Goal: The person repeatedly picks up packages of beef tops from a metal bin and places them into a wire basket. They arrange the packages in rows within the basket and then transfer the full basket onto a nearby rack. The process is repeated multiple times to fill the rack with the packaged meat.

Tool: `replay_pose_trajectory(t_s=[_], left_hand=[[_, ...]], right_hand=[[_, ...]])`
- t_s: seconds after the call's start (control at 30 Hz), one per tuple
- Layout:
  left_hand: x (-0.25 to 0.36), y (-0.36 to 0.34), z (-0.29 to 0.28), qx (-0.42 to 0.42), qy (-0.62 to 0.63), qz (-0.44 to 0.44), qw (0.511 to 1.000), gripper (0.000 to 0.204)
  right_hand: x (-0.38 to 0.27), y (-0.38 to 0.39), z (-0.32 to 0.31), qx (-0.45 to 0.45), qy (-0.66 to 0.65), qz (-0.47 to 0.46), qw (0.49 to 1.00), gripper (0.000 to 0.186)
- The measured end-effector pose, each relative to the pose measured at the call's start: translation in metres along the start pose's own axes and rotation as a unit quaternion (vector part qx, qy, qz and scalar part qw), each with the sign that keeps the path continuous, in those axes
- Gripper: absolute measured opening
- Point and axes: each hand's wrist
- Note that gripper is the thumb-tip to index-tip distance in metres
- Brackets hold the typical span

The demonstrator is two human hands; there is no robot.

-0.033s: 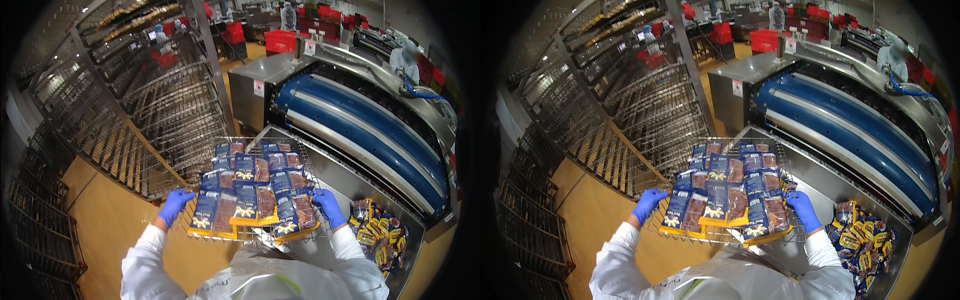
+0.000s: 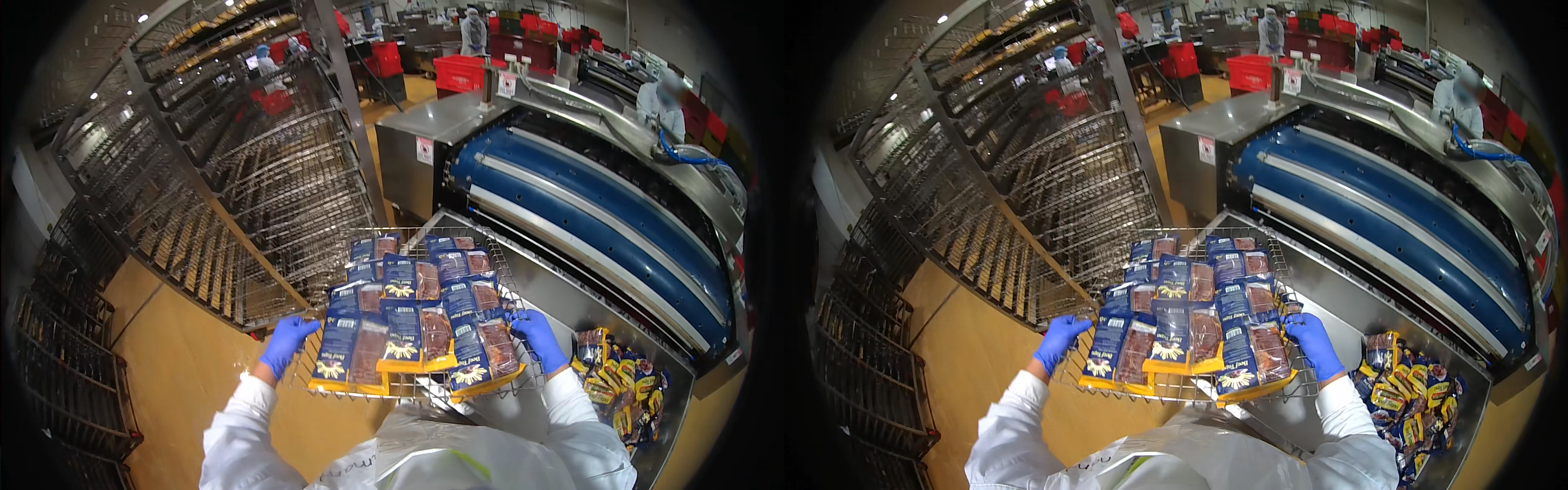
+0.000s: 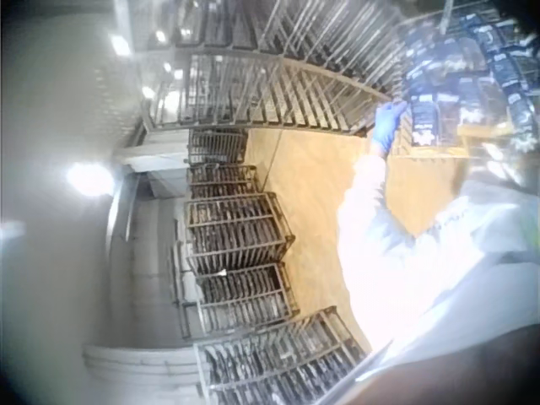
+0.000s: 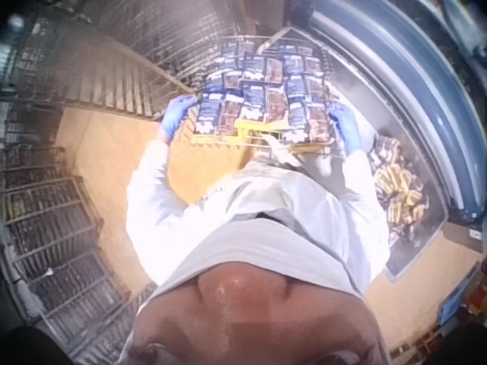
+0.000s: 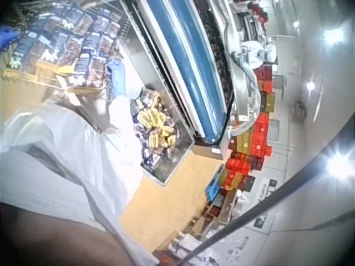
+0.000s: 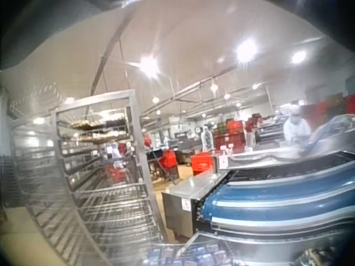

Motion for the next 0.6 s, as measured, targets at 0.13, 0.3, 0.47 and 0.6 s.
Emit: replay_pose_trajectory(t_s=[0.13,0.3,0.47,0.6], left_hand=[[0.022,0.048,-0.012,0.069,0.057,0.045,0.995,0.035],[0.063,0.108,-0.049,0.176,0.119,0.115,0.970,0.032],[0.103,0.111,-0.129,0.255,0.121,0.197,0.939,0.033],[0.137,0.107,-0.205,0.302,0.086,0.243,0.918,0.031]], right_hand=[[-0.065,0.002,0.010,-0.023,0.121,-0.019,0.992,0.016],[-0.131,-0.031,0.063,-0.074,0.117,-0.145,0.980,0.024],[-0.208,-0.070,0.136,-0.130,0.084,-0.272,0.950,0.019],[-0.279,-0.085,0.213,-0.125,0.155,-0.257,0.946,0.020]])
Point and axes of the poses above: each hand's wrist, its own y-axis away from the middle knuckle, its own z-axis out of the palm, x = y × z, and after that the axes turned 6 degrees about -x, right-handed
